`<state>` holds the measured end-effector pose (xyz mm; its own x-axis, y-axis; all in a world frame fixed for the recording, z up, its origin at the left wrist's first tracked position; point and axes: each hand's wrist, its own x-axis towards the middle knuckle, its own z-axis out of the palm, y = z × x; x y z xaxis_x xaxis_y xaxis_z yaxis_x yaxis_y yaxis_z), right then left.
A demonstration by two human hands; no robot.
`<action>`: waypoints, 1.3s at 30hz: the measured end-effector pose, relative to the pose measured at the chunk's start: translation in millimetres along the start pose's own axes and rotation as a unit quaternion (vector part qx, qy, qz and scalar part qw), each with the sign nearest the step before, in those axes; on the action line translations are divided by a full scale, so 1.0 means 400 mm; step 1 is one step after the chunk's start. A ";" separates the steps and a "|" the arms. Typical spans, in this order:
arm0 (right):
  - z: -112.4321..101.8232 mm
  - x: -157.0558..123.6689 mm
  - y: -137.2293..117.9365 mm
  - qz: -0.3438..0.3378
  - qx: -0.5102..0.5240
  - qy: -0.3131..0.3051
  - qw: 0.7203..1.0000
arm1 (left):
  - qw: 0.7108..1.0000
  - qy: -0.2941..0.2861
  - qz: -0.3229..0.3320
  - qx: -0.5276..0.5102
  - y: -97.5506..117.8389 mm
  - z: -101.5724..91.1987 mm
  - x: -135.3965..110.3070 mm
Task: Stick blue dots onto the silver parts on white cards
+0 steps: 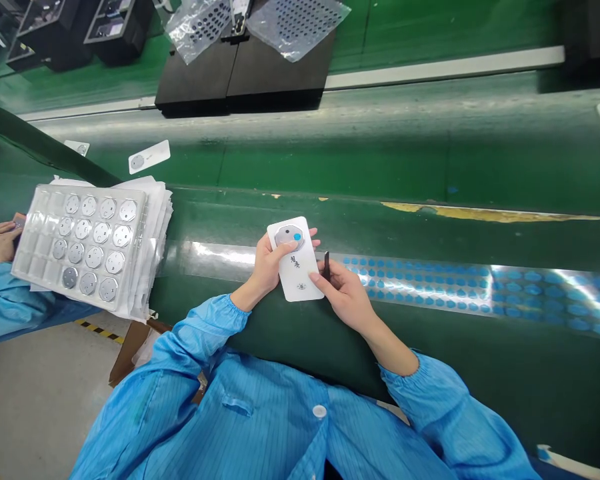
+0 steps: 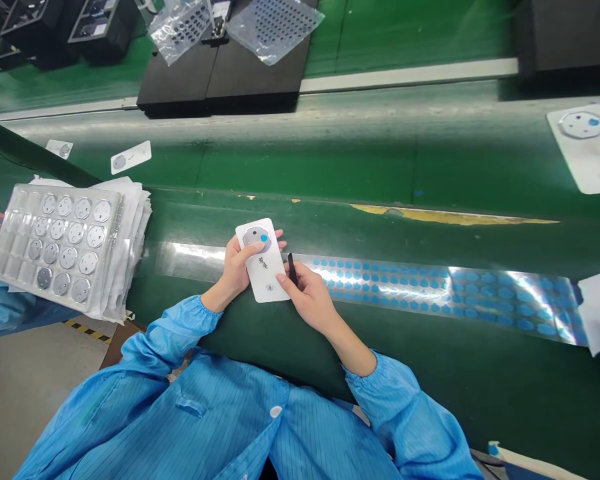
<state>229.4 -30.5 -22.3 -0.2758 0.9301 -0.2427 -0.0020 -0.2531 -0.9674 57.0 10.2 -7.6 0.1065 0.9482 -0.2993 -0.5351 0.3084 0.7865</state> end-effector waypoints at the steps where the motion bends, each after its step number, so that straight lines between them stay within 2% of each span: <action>1: 0.000 0.000 0.000 -0.002 -0.004 0.001 1.000 | 1.000 0.002 0.000 0.002 0.000 0.000 -0.001; 26: 0.002 -0.004 0.005 -0.002 -0.020 -0.018 1.000 | 0.998 0.052 0.012 0.037 -0.018 0.000 -0.005; 30: -0.002 -0.003 0.000 0.002 -0.024 -0.013 1.000 | 0.998 0.057 0.028 0.018 -0.011 -0.001 0.004; 35: -0.004 -0.005 -0.012 -0.015 -0.072 -0.022 0.997 | 0.992 0.107 0.061 0.002 0.007 -0.008 0.015; 39: -0.021 -0.001 -0.021 -0.028 -0.051 0.013 0.998 | 0.992 0.081 0.092 0.038 0.033 -0.040 0.052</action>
<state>237.5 -26.4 -14.7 -0.2527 0.9490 -0.1883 0.0807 -0.1733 -0.9816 38.9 32.8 -12.2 -0.1271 0.9661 -0.2247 -0.4667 0.1416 0.8730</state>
